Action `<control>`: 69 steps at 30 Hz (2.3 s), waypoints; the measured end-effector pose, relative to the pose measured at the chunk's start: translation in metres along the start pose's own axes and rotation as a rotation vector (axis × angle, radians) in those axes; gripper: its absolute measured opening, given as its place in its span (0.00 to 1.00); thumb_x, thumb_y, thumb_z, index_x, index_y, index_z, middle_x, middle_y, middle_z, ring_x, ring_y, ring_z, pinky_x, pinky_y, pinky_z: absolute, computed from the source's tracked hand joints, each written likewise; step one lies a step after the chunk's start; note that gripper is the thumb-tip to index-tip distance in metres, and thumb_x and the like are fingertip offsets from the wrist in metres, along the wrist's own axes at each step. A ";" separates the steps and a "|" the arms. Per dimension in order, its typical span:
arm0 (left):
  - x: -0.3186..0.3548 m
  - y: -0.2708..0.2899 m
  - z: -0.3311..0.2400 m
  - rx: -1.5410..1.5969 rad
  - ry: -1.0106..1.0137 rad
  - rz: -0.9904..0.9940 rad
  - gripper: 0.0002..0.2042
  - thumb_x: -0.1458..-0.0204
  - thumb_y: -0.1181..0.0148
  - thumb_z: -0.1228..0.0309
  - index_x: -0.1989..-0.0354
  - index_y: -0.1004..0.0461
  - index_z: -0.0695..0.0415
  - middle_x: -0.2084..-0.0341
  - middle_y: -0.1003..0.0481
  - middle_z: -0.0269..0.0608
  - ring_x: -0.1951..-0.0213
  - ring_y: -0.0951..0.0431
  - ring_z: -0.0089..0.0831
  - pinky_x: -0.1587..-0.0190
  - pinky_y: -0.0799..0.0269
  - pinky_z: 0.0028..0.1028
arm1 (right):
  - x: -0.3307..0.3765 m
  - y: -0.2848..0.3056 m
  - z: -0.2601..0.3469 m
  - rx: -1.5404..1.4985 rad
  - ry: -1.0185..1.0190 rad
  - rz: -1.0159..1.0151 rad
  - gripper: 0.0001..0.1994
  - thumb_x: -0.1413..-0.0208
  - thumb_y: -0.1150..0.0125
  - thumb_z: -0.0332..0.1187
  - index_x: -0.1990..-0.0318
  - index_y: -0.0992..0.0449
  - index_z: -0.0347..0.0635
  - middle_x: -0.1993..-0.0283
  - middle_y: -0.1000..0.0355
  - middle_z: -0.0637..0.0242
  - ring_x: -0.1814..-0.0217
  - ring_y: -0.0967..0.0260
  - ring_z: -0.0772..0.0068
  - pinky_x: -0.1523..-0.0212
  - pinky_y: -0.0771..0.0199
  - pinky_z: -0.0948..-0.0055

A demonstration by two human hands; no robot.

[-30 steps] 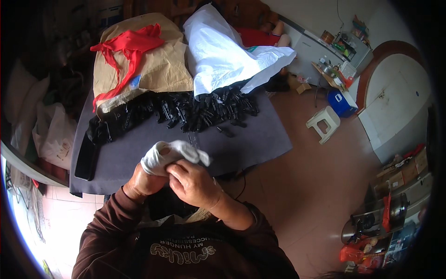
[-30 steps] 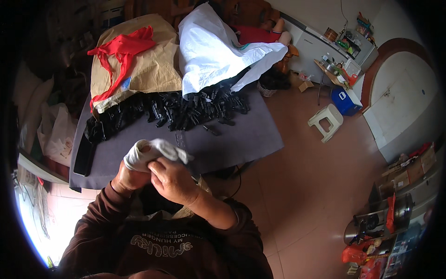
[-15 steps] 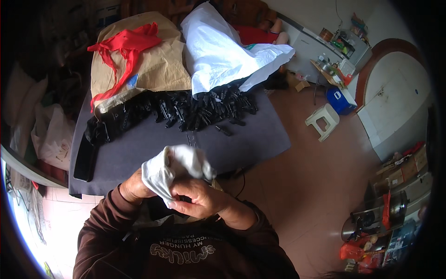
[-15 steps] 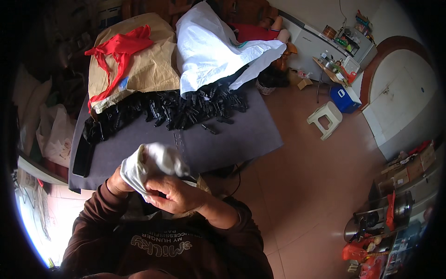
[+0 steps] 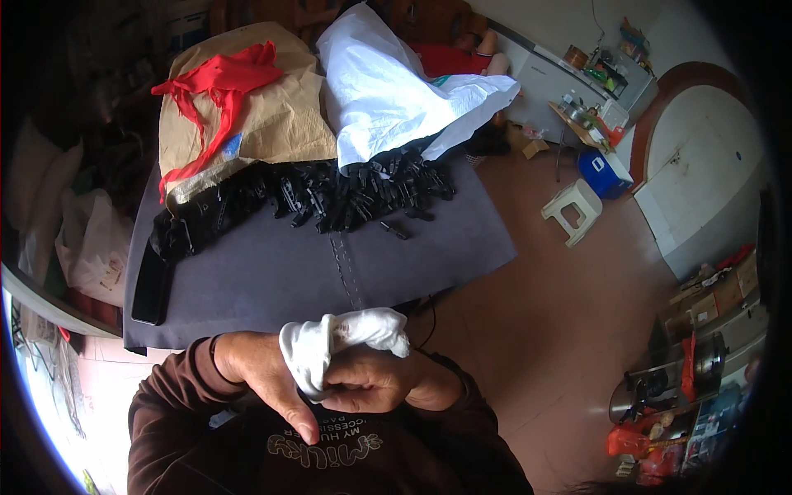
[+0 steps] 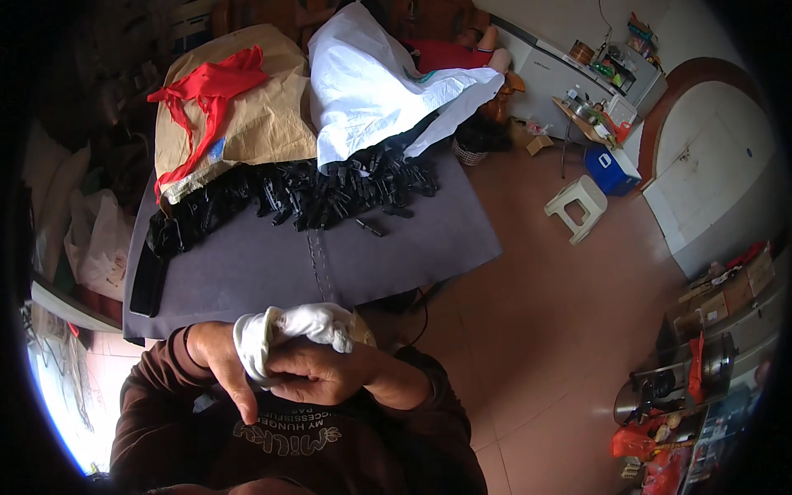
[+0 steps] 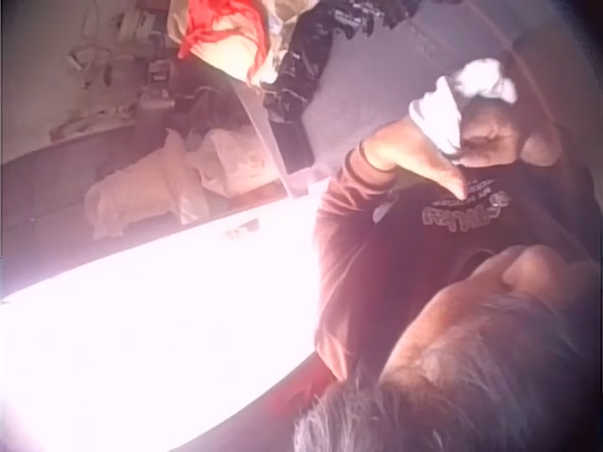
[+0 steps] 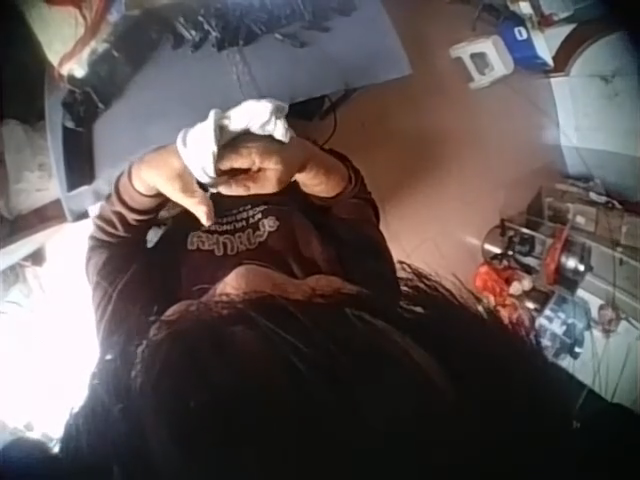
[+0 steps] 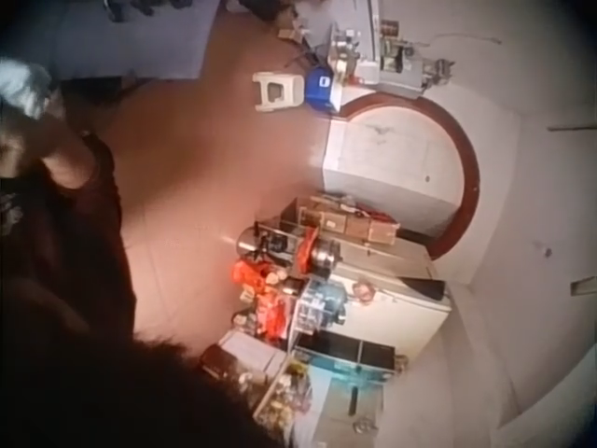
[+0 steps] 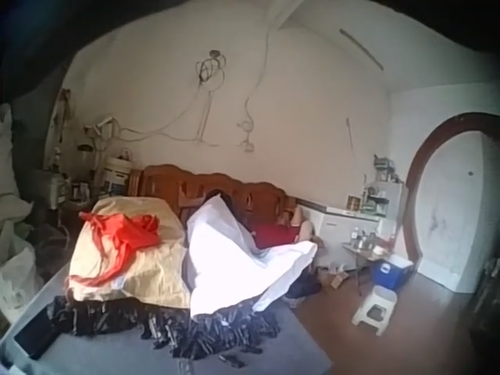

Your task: Sorting small black plastic parts from a pile on a low table.

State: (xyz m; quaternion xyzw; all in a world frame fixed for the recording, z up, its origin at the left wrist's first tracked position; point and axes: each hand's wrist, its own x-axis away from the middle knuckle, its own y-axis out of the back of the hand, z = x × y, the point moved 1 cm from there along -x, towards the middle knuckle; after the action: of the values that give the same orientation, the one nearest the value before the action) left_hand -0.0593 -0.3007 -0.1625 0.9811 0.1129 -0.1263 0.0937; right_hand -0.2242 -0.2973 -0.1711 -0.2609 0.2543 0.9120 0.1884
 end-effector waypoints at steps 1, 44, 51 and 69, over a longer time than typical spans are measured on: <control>-0.010 0.000 0.000 0.099 -0.063 -0.144 0.45 0.61 0.25 0.58 0.39 0.44 0.69 0.42 0.38 0.52 0.41 0.37 0.38 0.41 0.40 0.32 | -0.003 -0.003 0.002 0.059 0.054 -0.079 0.12 0.46 0.41 0.27 0.54 0.29 0.36 0.59 0.29 0.57 0.56 0.29 0.59 0.54 0.31 0.66; -0.015 0.012 0.043 -0.155 0.011 -0.807 0.53 0.53 0.66 0.26 0.30 0.63 0.61 0.31 0.56 0.52 0.31 0.52 0.43 0.34 0.54 0.37 | -0.007 0.008 -0.036 0.755 -0.121 -0.678 0.16 0.55 0.39 0.23 0.57 0.33 0.38 0.70 0.31 0.60 0.73 0.32 0.55 0.73 0.31 0.67; -0.005 0.008 0.055 0.436 -0.214 -0.725 0.46 0.46 0.58 0.36 0.30 0.62 0.61 0.31 0.55 0.53 0.32 0.53 0.46 0.35 0.49 0.41 | -0.008 -0.014 -0.042 0.197 -0.099 -0.530 0.07 0.60 0.57 0.15 0.76 0.37 0.38 0.77 0.37 0.61 0.78 0.37 0.62 0.75 0.36 0.67; 0.090 -0.011 0.008 0.173 0.068 -1.159 0.25 0.37 0.56 0.52 0.52 0.29 0.67 0.57 0.25 0.49 0.52 0.25 0.40 0.48 0.32 0.38 | -0.006 -0.004 -0.034 0.525 -0.336 -0.489 0.14 0.44 0.43 0.24 0.50 0.31 0.36 0.64 0.33 0.62 0.68 0.31 0.75 0.68 0.28 0.78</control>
State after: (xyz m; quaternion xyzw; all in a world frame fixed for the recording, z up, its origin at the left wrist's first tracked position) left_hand 0.0211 -0.2745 -0.1961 0.7668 0.6232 -0.1343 -0.0746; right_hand -0.2048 -0.3146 -0.1937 -0.1038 0.3748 0.7743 0.4992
